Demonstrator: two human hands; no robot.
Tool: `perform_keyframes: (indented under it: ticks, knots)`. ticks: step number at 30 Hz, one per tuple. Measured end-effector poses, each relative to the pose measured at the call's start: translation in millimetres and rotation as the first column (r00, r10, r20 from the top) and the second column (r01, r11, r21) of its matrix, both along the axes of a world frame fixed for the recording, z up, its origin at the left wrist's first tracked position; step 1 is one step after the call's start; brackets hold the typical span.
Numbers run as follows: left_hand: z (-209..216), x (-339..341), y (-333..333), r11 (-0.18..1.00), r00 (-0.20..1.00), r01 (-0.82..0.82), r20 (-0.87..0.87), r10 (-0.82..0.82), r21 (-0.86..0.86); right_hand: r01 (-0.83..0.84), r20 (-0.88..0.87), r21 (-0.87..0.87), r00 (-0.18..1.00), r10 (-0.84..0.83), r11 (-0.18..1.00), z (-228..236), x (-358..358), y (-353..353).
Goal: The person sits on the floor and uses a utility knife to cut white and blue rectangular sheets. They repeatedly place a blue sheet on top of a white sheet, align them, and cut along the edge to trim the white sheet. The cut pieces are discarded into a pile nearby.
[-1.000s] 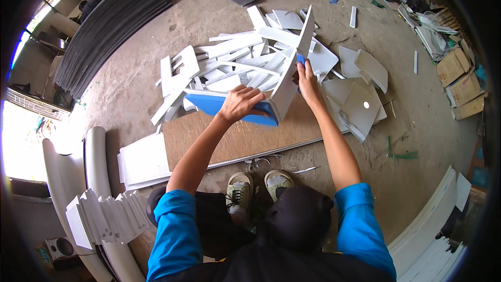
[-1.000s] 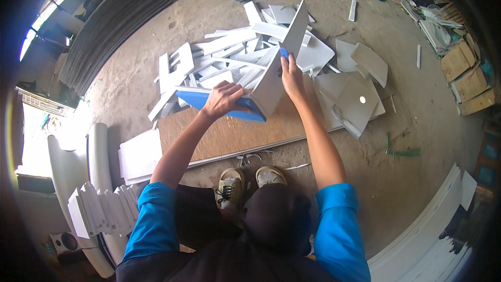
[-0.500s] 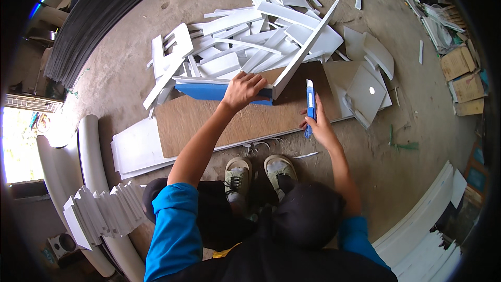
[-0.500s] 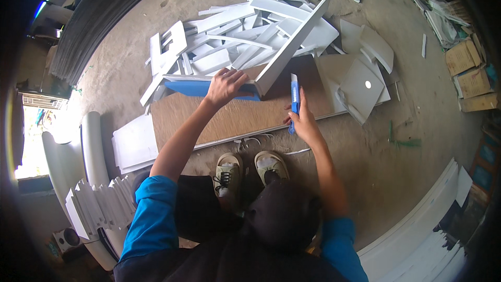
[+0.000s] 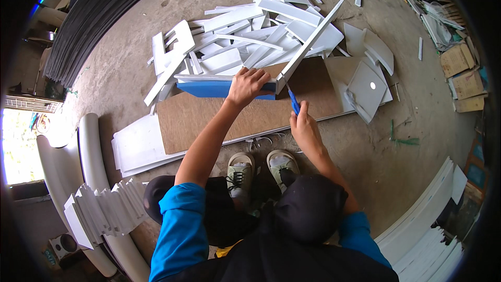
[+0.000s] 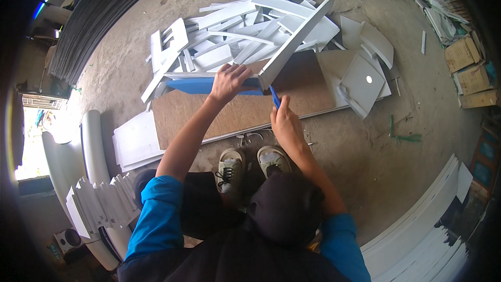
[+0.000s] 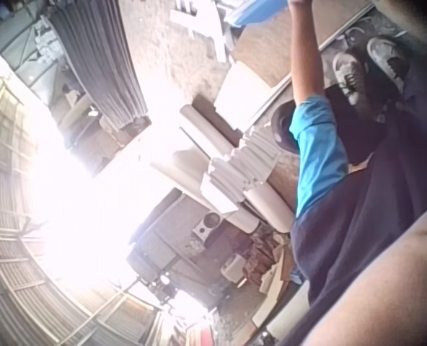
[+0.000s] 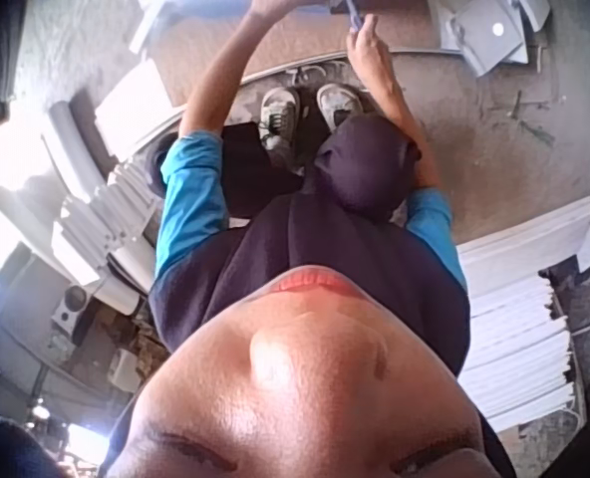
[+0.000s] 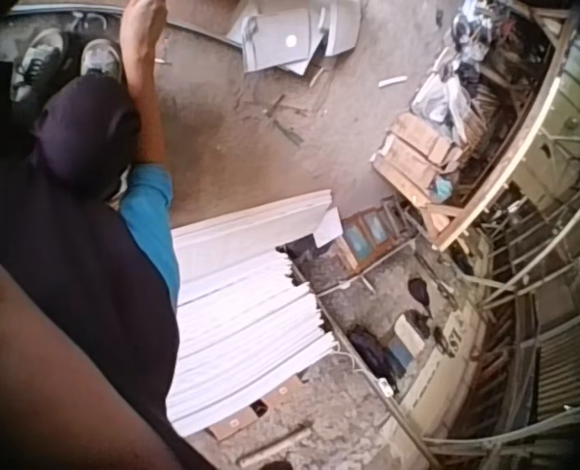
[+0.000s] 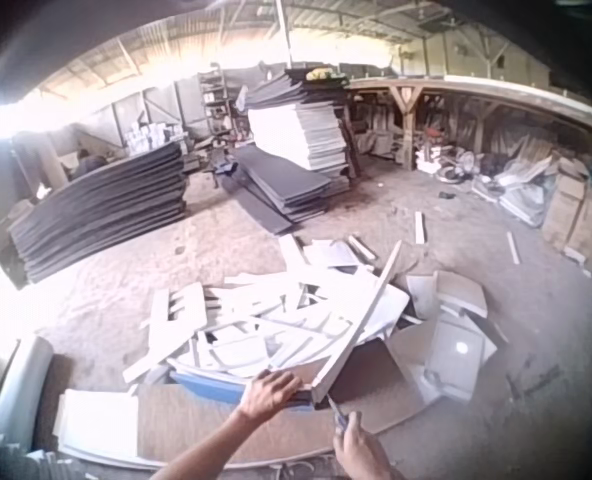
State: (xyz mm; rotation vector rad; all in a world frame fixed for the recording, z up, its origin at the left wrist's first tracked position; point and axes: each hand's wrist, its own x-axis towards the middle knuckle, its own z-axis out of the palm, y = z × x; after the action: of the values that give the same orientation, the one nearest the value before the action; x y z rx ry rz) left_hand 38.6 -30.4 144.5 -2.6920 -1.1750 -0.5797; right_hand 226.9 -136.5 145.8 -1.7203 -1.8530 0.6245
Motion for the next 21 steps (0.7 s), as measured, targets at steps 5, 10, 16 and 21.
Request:
perform_keyframes:
  ticks: [5, 10, 16, 21]
  knots:
    - [0.3, 2.1, -3.9, 0.999, 0.999, -0.046, -0.019, 0.045, -0.018, -0.049, -0.042, 0.008, 0.998, 0.050, 0.999, 3.8, -5.3, 4.4]
    - [-1.0, 2.6, -4.7, 0.999, 0.999, -0.048, 0.003, 0.048, 0.012, 0.010, -0.096, 0.020, 0.995, -0.008, 1.000, 3.0, -8.8, 7.4]
    - [-4.1, 1.9, -4.7, 0.998, 0.998, -0.061, 0.007, 0.061, 0.018, 0.011, -0.081, 0.007, 0.997, -0.010, 1.000, -3.5, -7.8, 8.7]
    - [-1.8, 2.2, -4.4, 0.997, 0.998, -0.070, 0.002, 0.070, -0.006, -0.002, -0.066, -0.048, 0.998, -0.001, 0.999, -0.6, -8.3, 9.5]
